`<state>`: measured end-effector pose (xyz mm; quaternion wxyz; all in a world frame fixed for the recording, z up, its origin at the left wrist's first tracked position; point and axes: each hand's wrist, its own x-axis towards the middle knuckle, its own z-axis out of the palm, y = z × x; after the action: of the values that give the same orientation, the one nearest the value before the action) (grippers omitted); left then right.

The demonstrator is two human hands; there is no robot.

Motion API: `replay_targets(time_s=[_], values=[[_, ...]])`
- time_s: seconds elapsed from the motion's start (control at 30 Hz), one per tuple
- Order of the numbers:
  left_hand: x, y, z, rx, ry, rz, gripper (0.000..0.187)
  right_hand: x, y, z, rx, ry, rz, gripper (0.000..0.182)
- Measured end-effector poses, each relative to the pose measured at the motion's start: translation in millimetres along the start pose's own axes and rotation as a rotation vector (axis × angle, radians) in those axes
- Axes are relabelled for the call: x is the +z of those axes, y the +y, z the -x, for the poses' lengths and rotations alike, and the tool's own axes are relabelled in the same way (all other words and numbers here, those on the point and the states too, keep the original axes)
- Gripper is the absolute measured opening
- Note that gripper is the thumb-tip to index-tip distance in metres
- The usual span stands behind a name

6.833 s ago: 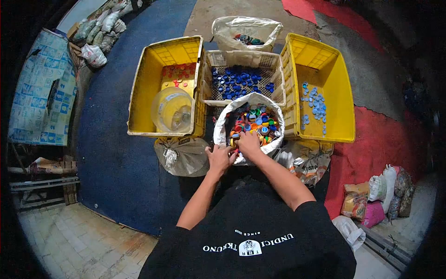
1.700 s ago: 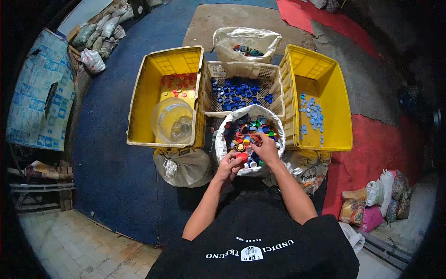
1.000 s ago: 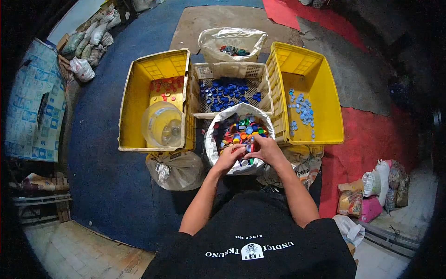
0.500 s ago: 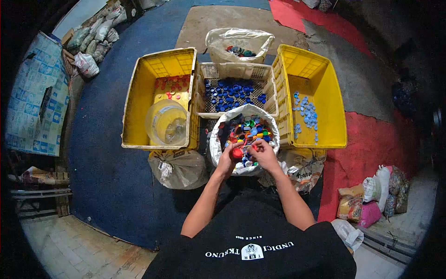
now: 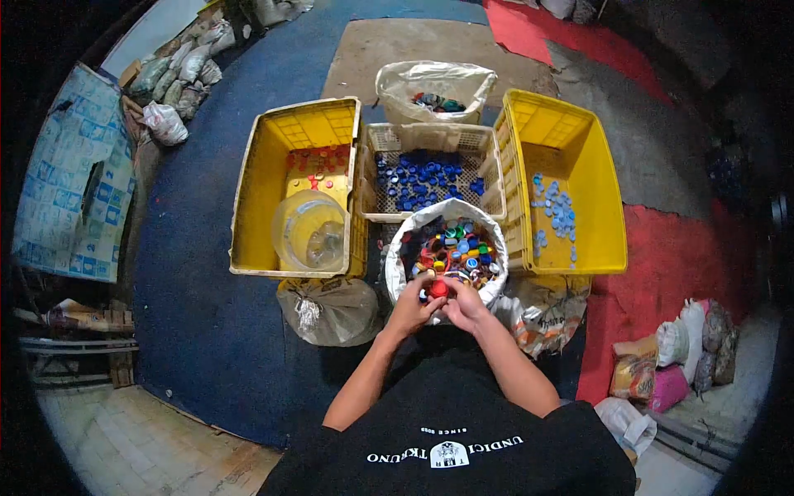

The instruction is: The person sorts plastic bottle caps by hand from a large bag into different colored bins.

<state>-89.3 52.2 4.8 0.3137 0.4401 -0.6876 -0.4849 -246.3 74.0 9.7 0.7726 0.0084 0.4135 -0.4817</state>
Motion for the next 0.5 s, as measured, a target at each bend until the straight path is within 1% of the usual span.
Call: replay_targets(time_s=[0.03,0.07,0.1,0.13,0.17,0.2,0.23,0.27,0.3,0.33,0.37,0.4,0.43,0.47,0.5], values=[[-8.6,5.5,-0.8,-0.023,-0.033,-0.07,0.044,2.5,7.9,-10.3,-0.003,0.038,-0.011,0.025],[-16.8,11.5,-4.3,-0.016,-0.016,-0.073,0.044,7.4,14.2,-23.5,-0.007,0.074,-0.021,0.024],[-24.8,15.5,-8.8,-0.151,0.067,-0.029,0.04,24.7,11.7,-31.1,0.008,0.055,-0.026,0.023],[-34.1,17.3,-12.4,-0.286,0.151,0.018,0.037,54.1,5.5,-42.7,-0.034,-0.015,-0.057,0.023],[-45.4,-8.1,-29.4,-0.068,0.33,-0.101,0.036,72.4,-0.2,-71.6,-0.05,-0.049,-0.021,0.023],[-66.3,-10.6,-53.6,-0.008,0.405,0.066,0.035,108.8,-14.9,-82.5,-0.067,-0.142,0.008,0.022],[-98.7,18.4,-75.6,-0.094,0.424,-0.006,0.034,138.9,-26.5,-116.0,-0.05,-0.227,0.01,0.022],[-124.7,36.1,-98.0,-0.079,0.535,-0.081,0.032,164.5,-39.3,-157.4,-0.043,-0.372,0.034,0.029],[-156.4,11.7,-129.7,-0.011,0.53,-0.125,0.034,207.9,-61.3,-158.8,-0.06,-0.545,0.079,0.038],[-185.2,-8.9,-158.6,0.08,0.531,-0.044,0.05,231.2,-68.4,-195.0,-0.05,-0.592,-0.011,0.048],[-206.0,28.3,-162.9,-0.071,0.49,0.221,0.065,251.3,-85.2,-180.2,0.026,-0.617,0.092,0.057],[-222.2,-5.7,-180.2,-0.094,0.582,0.137,0.07,261.4,-88.8,-191.1,0.005,-0.3,0.221,0.062],[-231.3,-34.9,-184.0,-0.118,0.632,0.145,0.072,260.7,-86.3,-196.6,-0.044,-0.267,0.278,0.063],[-236.7,-51.1,-185.8,-0.145,0.683,0.157,0.073,254.2,-84.5,-197.1,-0.091,-0.23,0.337,0.063],[-236.1,-49.8,-177.0,-0.145,0.69,0.158,0.073,248.5,-82.4,-176.2,-0.132,-0.063,0.477,0.064]])
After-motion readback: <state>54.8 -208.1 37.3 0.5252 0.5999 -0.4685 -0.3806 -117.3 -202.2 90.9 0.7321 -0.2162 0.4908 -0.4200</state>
